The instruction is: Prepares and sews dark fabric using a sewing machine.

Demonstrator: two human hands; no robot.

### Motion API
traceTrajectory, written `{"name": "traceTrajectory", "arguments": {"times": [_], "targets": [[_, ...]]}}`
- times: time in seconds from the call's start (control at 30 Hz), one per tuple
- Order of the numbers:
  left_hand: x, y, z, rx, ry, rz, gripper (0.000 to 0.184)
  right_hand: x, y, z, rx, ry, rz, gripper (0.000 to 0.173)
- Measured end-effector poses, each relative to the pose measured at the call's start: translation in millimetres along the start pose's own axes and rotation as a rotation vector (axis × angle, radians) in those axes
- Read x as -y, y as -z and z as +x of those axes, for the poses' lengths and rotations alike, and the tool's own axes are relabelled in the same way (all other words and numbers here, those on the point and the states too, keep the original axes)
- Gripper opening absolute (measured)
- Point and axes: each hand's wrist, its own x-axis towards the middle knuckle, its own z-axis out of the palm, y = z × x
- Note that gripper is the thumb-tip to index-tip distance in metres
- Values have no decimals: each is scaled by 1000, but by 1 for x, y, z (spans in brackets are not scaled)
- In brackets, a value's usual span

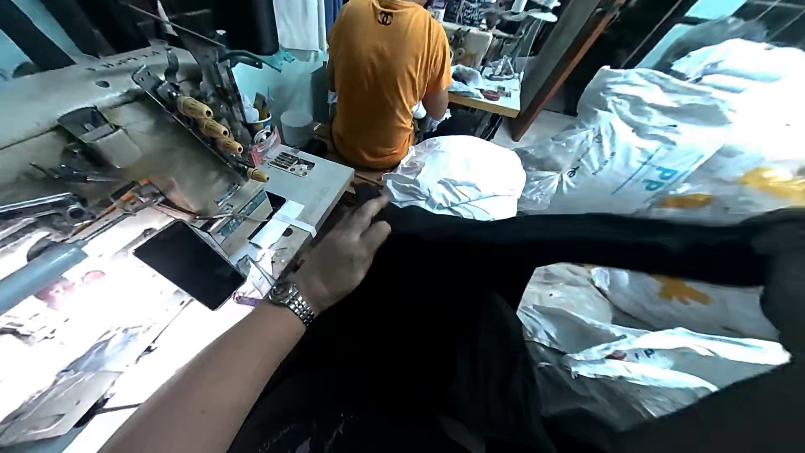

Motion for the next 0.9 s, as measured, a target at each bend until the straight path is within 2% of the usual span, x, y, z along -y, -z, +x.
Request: {"name": "traceTrajectory", "arguments": {"times": [0.03,0.1,0.17,0.23,0.3,0.37,0.47,0.53,0.6,0.7,0.8,0.9], "targets": [[4,-11,-14,107,29,-9,21,-8,1,-3,236,-13,20,30],[12,-29,-44,437,131,-68,27,-6,-19,-13,667,-174,44,19],[17,-45,-75,766,214,-132,28,3,-55,-29,943,-305,19,16],[19,-57,-109,1003,277,-153,29,4,-88,-43,1114,-392,-7,19],[19,-53,-136,1065,345,-158,30,6,-109,-44,1140,-399,-25,23],[14,-35,-157,981,472,-133,40,18,-125,-35,1081,-344,-39,27],[5,-13,-191,866,754,-68,82,57,-159,-17,973,-179,2,35],[1,-9,-215,884,945,-63,91,103,-188,-12,984,-25,78,36],[-2,-5,-229,901,988,-69,71,153,-220,-14,1031,197,153,33],[-10,10,-234,864,880,-97,40,227,-263,-31,1167,525,243,32],[-28,37,-241,573,732,-160,36,285,-296,-54,1284,808,357,33],[-59,80,-256,174,622,-161,33,324,-320,-78,1326,949,499,33]]}}
